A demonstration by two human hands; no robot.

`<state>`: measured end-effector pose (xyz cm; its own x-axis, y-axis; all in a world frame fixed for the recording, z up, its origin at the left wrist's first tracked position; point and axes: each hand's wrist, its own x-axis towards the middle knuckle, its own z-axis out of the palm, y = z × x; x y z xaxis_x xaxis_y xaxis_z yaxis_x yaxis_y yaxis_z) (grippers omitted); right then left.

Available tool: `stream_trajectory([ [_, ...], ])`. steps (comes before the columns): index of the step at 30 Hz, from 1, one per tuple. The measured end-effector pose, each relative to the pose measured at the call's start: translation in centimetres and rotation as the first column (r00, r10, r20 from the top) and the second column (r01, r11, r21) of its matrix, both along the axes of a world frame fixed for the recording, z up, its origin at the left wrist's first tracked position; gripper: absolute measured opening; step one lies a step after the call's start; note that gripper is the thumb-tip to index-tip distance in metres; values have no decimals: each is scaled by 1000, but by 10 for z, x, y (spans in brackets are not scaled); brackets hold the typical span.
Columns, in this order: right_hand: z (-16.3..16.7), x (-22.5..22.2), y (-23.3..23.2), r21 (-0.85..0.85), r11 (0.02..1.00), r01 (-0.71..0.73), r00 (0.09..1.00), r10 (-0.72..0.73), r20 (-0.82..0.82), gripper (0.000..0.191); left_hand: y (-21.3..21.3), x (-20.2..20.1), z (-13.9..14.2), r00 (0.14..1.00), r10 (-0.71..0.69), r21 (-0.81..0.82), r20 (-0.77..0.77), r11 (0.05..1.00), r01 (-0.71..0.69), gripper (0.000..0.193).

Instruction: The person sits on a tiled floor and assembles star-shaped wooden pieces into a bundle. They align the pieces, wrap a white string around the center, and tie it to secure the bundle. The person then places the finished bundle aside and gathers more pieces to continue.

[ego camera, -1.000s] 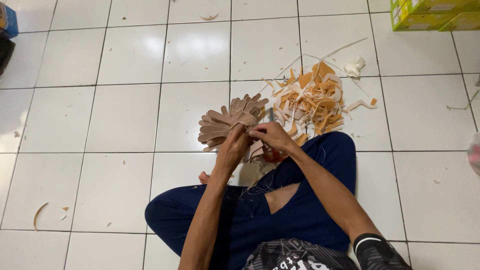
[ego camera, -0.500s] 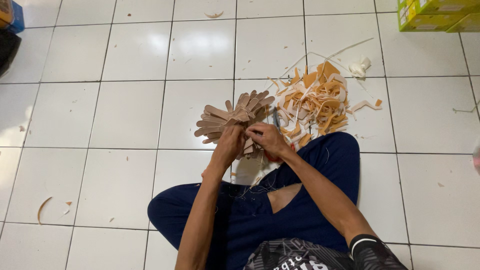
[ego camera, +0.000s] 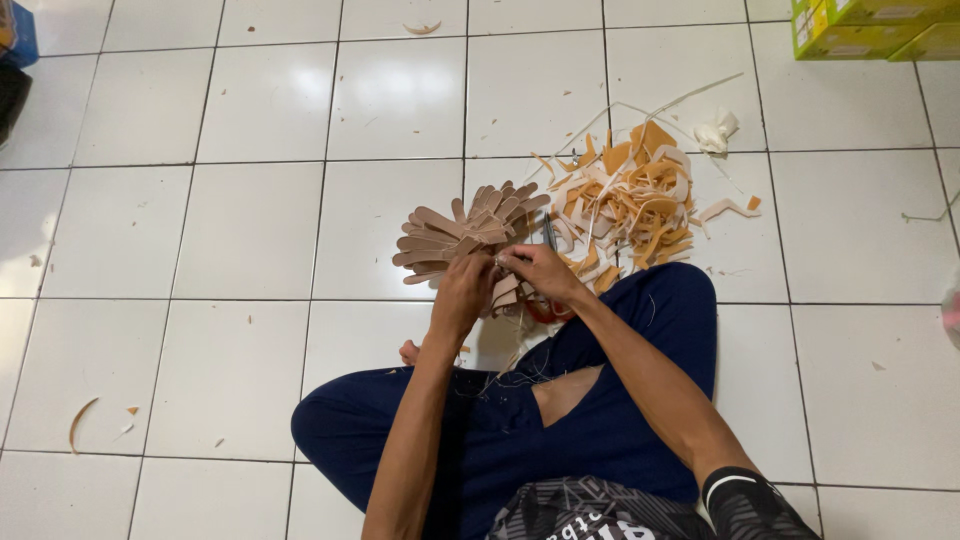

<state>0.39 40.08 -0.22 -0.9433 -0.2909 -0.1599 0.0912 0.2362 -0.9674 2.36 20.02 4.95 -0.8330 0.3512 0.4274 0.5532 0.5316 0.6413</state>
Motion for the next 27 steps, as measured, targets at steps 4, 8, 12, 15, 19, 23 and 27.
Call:
stream_trajectory([
  [4, 8, 1, -2, -51, 999, -13, 999, 11, -40, 33, -1, -2, 4, 999, -54, 7, 6, 999, 54, 14],
  [8, 15, 4, -5, 53, 998, 24, 999, -22, -32, 33, -3, 4, 8, 978, -56, 15, 201, 998, 54, 27],
  [12, 12, 5, -7, -7, 1000, 27, 999, -27, -18, 33, -3, 6, 2, 997, -39, -8, -67, 999, 38, 19],
  [15, 0, 4, -5, -78, 996, 49, 998, -47, 33, 31, -8, 7, -8, 998, 37, 19, 51, 999, -38, 11],
  [19, -18, -6, 9, 397, 916, 49, 999, -42, -26, 29, -14, 14, -18, 974, 198, -70, 113, 979, -191, 11],
  [23, -28, -11, 16, 419, 900, 117, 973, -19, -232, 32, -8, 20, -12, 947, 276, 66, 161, 955, -290, 13],
  [27, -22, -7, 11, 374, 906, 200, 973, -138, -186, 45, 1, 17, 1, 999, 25, 227, -41, 974, -16, 18],
])
